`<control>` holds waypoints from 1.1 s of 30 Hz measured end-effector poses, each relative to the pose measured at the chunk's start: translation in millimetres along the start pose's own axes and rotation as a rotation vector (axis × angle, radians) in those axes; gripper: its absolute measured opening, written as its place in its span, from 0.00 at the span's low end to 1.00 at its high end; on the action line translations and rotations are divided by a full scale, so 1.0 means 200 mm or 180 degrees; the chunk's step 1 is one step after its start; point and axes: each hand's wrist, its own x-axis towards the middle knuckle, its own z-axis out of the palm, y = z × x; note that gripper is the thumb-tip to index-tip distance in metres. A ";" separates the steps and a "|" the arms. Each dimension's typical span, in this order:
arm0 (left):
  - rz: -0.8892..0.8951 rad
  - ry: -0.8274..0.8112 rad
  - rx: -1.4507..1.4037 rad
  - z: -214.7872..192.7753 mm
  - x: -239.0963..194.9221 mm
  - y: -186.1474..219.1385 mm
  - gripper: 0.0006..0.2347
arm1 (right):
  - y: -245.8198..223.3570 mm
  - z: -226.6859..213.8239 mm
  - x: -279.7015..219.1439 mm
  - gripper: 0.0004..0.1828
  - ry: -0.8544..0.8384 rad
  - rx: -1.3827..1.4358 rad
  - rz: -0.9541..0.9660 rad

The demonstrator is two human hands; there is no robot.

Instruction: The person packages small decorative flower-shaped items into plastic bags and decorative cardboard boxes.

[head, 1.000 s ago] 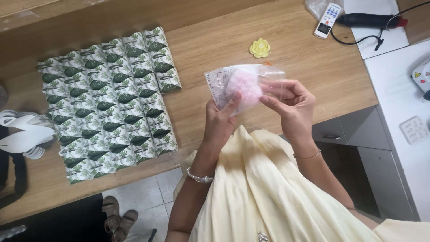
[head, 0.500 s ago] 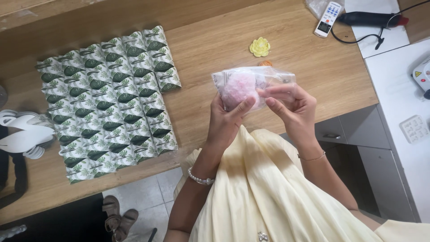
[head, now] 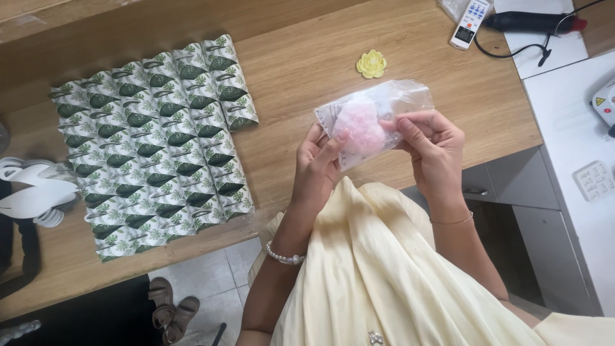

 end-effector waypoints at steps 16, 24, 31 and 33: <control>0.0140 0.0197 -0.0088 0.00 0.01 -0.01 0.18 | -0.01 0.07 0.06 0.18 0.0051 0.0660 -0.0139; 0.0147 0.0131 0.0929 0.01 0.00 0.11 0.18 | 0.11 0.00 0.07 0.07 -0.0051 0.0463 0.0186; 0.0582 0.0049 0.1839 -0.01 0.06 0.15 0.09 | 0.07 -0.03 0.07 0.05 -0.0247 -0.0087 0.0014; 0.0778 0.0007 0.1905 -0.03 0.08 0.13 0.06 | 0.05 -0.04 0.08 0.05 -0.0214 -0.0204 -0.0017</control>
